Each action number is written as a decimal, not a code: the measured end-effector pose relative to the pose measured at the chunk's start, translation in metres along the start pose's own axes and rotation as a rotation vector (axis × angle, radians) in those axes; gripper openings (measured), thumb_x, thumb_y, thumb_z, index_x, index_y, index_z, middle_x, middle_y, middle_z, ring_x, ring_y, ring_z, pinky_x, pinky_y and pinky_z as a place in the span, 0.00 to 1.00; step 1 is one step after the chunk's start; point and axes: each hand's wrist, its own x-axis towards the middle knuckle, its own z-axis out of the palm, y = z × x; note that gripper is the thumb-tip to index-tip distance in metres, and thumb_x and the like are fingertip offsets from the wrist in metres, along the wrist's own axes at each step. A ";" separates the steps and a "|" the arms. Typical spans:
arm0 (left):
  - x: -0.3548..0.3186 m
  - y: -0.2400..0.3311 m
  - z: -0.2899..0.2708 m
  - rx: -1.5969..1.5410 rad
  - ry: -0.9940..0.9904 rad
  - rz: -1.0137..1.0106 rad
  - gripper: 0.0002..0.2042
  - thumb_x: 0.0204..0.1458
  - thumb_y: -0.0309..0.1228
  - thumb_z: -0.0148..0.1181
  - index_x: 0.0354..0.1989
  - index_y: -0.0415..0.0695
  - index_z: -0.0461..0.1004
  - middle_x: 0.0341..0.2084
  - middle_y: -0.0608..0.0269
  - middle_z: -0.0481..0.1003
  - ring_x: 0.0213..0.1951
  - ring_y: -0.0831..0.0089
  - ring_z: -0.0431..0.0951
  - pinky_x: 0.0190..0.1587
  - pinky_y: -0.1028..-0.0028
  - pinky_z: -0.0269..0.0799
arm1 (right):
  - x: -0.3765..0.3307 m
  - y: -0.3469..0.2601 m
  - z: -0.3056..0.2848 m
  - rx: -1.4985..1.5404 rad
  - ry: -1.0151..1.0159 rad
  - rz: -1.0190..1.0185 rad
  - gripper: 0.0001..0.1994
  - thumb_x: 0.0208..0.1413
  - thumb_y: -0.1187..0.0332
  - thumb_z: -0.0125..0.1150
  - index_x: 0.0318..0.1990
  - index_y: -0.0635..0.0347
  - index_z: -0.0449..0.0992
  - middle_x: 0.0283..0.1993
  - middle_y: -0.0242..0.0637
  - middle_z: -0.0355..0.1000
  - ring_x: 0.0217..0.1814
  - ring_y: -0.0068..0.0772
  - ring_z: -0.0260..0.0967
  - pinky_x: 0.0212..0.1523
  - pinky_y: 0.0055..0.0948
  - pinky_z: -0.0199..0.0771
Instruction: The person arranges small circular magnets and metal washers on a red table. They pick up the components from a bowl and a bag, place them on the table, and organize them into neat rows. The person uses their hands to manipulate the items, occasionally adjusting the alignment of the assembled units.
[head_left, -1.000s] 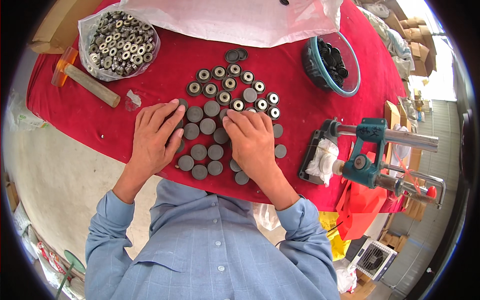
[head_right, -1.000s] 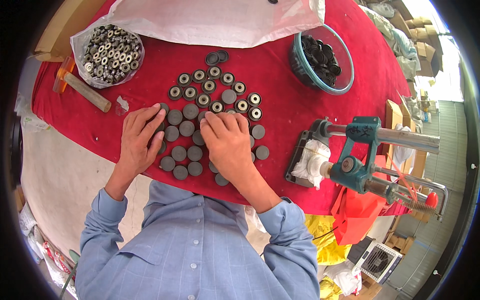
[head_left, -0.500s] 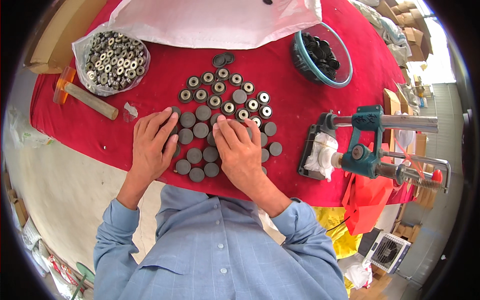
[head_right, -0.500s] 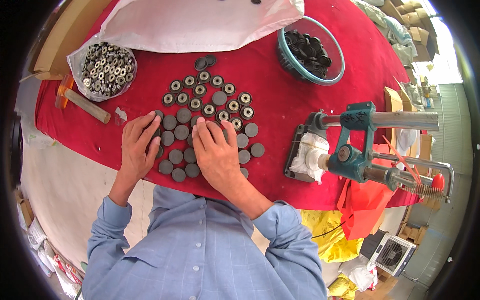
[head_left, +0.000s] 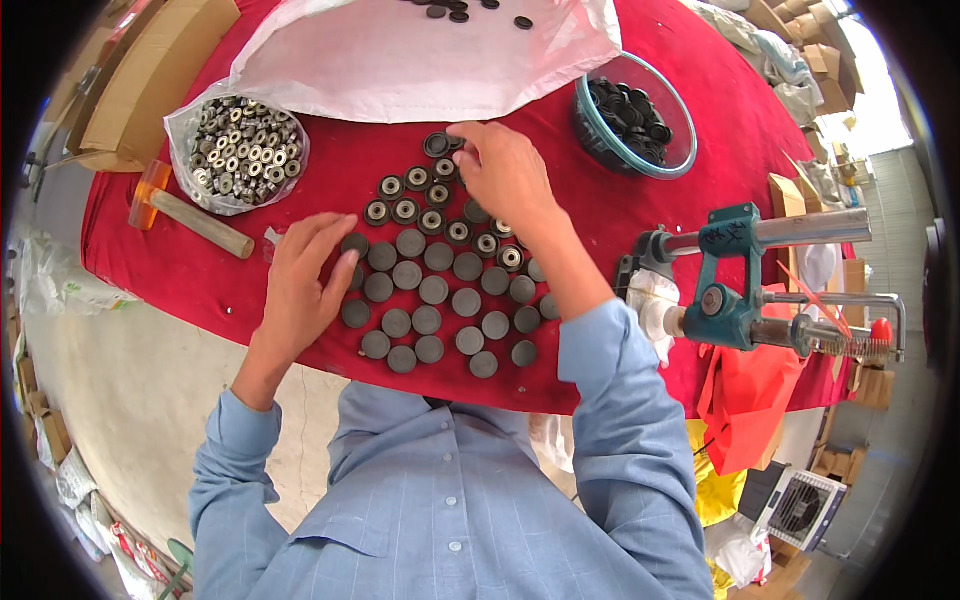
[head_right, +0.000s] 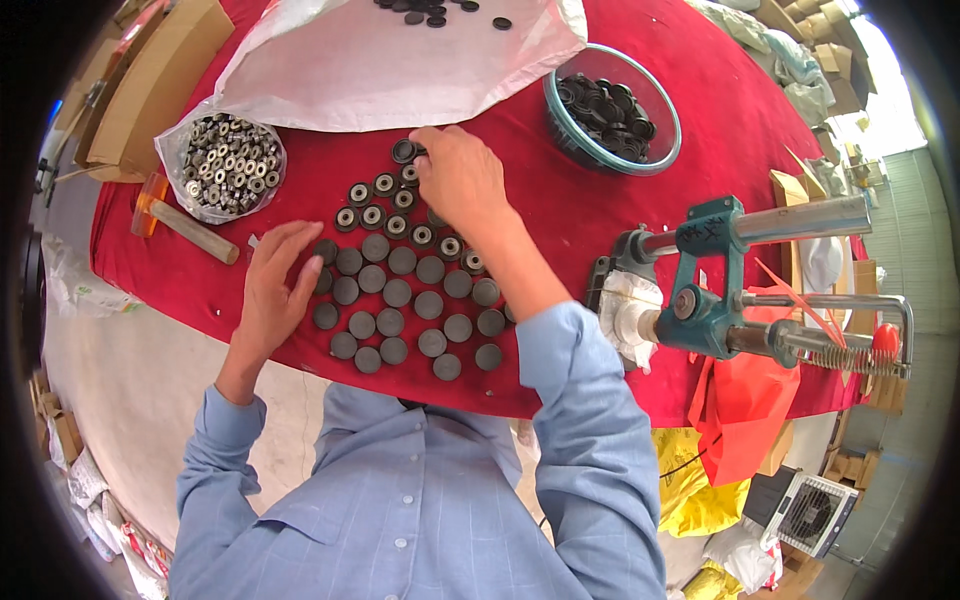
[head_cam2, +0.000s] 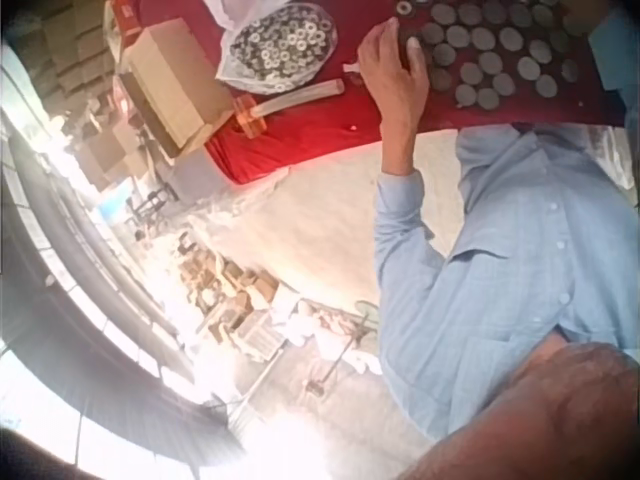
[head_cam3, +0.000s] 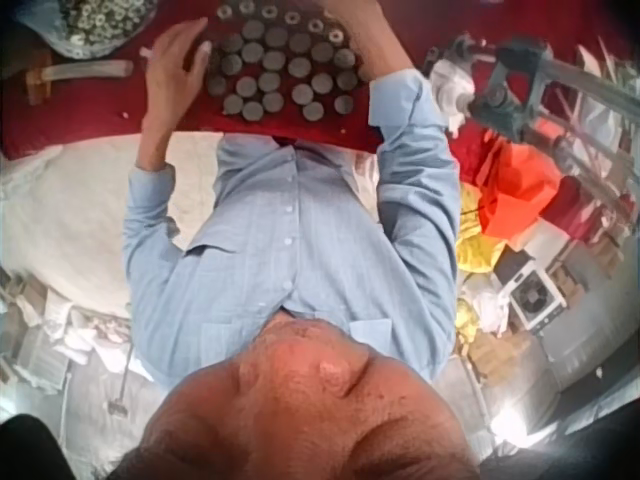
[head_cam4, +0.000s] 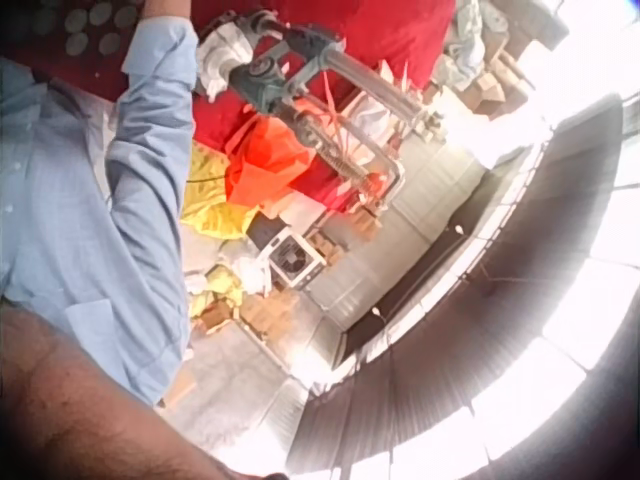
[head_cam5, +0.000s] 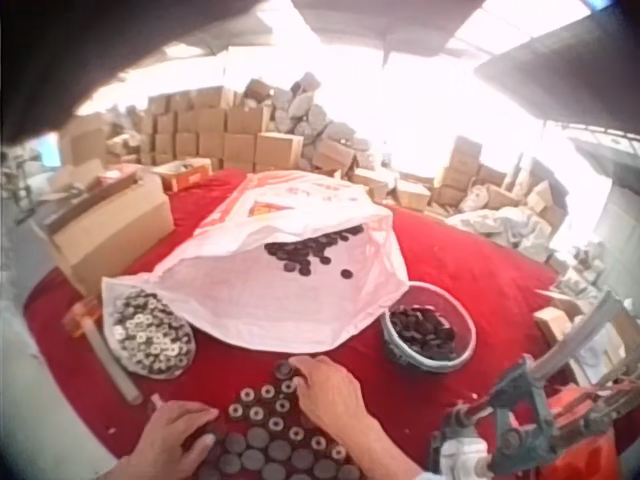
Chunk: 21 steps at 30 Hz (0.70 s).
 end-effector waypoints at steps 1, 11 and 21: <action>0.011 0.001 0.000 -0.013 -0.011 -0.008 0.19 0.61 0.26 0.67 0.62 0.39 0.79 0.56 0.48 0.79 0.56 0.48 0.79 0.59 0.56 0.75 | 0.010 0.007 0.006 -0.017 -0.031 -0.001 0.14 0.63 0.70 0.67 0.56 0.53 0.84 0.45 0.49 0.79 0.51 0.57 0.81 0.50 0.52 0.83; 0.126 -0.017 0.062 -0.043 -0.149 0.025 0.18 0.65 0.30 0.66 0.63 0.41 0.79 0.55 0.51 0.79 0.50 0.51 0.83 0.53 0.59 0.79 | 0.018 0.032 -0.002 0.198 -0.044 0.154 0.12 0.57 0.72 0.74 0.48 0.63 0.84 0.45 0.48 0.80 0.47 0.52 0.83 0.49 0.49 0.82; 0.141 -0.034 0.084 -0.130 -0.211 -0.067 0.15 0.57 0.26 0.71 0.52 0.39 0.79 0.47 0.55 0.79 0.41 0.58 0.81 0.48 0.61 0.79 | -0.134 0.004 -0.033 0.029 0.217 -0.004 0.09 0.58 0.76 0.70 0.46 0.57 0.85 0.43 0.37 0.79 0.41 0.45 0.81 0.42 0.42 0.83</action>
